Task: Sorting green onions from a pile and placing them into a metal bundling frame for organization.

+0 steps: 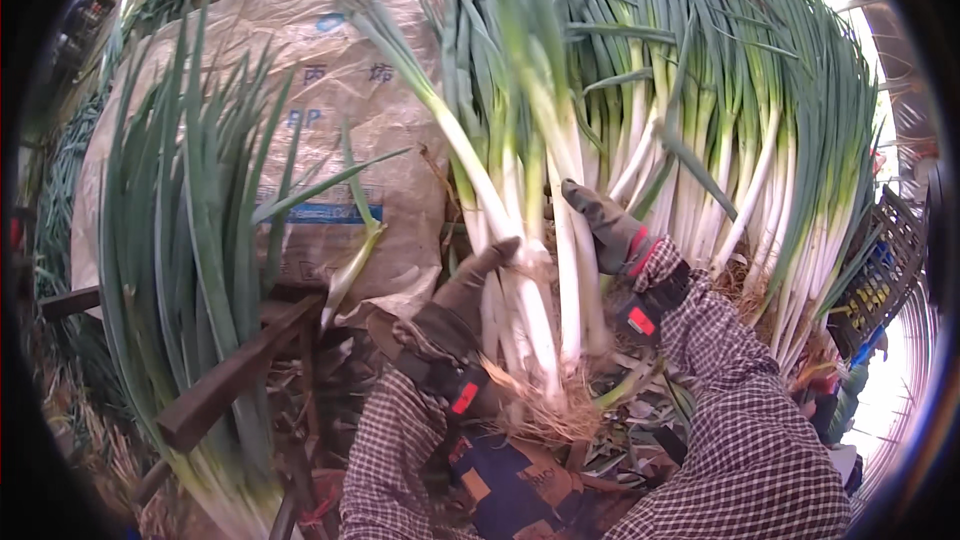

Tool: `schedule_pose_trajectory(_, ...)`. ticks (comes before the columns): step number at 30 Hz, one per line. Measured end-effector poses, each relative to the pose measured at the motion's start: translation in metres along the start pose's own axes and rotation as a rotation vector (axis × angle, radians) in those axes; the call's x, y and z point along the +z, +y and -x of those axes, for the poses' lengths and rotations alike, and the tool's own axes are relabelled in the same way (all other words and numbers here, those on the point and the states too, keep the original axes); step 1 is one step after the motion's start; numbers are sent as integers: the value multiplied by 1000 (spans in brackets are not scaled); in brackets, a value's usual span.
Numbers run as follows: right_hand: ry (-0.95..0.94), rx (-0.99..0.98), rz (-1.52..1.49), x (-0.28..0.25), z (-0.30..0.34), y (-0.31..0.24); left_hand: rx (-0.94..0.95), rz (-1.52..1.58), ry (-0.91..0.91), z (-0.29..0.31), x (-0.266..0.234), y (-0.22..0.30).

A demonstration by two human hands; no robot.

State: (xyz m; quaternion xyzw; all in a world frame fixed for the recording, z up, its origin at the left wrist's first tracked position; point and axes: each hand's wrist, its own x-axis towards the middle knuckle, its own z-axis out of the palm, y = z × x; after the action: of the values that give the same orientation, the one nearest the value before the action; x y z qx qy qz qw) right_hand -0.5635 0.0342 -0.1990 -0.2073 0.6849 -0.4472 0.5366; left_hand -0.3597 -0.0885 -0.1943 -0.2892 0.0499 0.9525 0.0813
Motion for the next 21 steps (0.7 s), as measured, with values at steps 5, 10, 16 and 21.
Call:
schedule_pose_trajectory(5, -143, 236, -477, 26, -17, 12, 195, -275, 128, -24, -12, -38)
schedule_pose_trajectory(10, -80, 134, -386, 26, 25, -33, 485, -646, 168, -28, 45, -50)
schedule_pose_trajectory(16, -124, -290, -384, 73, 90, -119, 875, -1095, 200, 67, 121, -13)
schedule_pose_trajectory(21, -359, -403, -857, 170, 156, -189, 702, -1516, 434, 239, 182, 3)
